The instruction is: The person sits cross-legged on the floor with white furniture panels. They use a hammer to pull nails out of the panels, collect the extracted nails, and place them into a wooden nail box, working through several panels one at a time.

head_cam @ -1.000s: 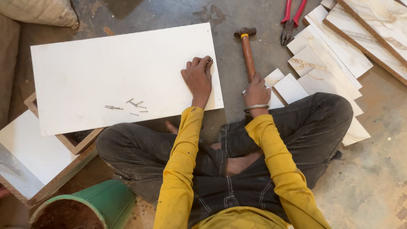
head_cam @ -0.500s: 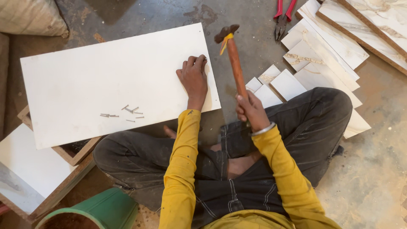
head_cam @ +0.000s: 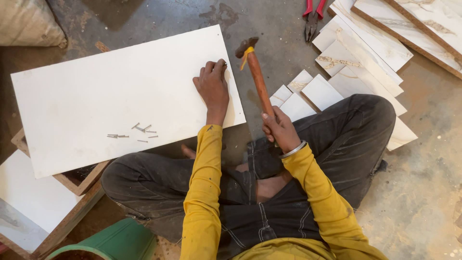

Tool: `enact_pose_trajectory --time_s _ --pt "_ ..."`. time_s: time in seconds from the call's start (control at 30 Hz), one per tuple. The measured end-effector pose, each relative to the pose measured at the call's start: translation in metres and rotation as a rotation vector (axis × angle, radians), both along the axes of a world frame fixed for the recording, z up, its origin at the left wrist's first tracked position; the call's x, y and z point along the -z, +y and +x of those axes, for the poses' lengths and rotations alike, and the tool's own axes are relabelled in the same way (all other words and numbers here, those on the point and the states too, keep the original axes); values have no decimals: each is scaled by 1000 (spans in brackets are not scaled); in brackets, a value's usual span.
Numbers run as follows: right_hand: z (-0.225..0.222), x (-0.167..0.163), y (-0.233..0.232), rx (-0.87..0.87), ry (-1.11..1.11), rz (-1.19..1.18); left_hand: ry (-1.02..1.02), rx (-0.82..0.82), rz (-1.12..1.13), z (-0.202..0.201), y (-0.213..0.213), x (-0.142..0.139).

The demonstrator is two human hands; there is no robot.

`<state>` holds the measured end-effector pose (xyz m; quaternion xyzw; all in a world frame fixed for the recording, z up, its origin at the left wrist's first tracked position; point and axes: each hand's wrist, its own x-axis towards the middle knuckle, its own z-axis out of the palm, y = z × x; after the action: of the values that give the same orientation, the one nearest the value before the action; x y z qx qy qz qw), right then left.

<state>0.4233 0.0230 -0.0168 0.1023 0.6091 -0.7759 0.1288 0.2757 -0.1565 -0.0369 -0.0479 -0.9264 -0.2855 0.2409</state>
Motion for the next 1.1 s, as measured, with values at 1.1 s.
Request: enact_pose_trajectory --time_s 1.1 --pt "15 -40 -8 -101 213 352 -10 -45 50 -4 -1 7"
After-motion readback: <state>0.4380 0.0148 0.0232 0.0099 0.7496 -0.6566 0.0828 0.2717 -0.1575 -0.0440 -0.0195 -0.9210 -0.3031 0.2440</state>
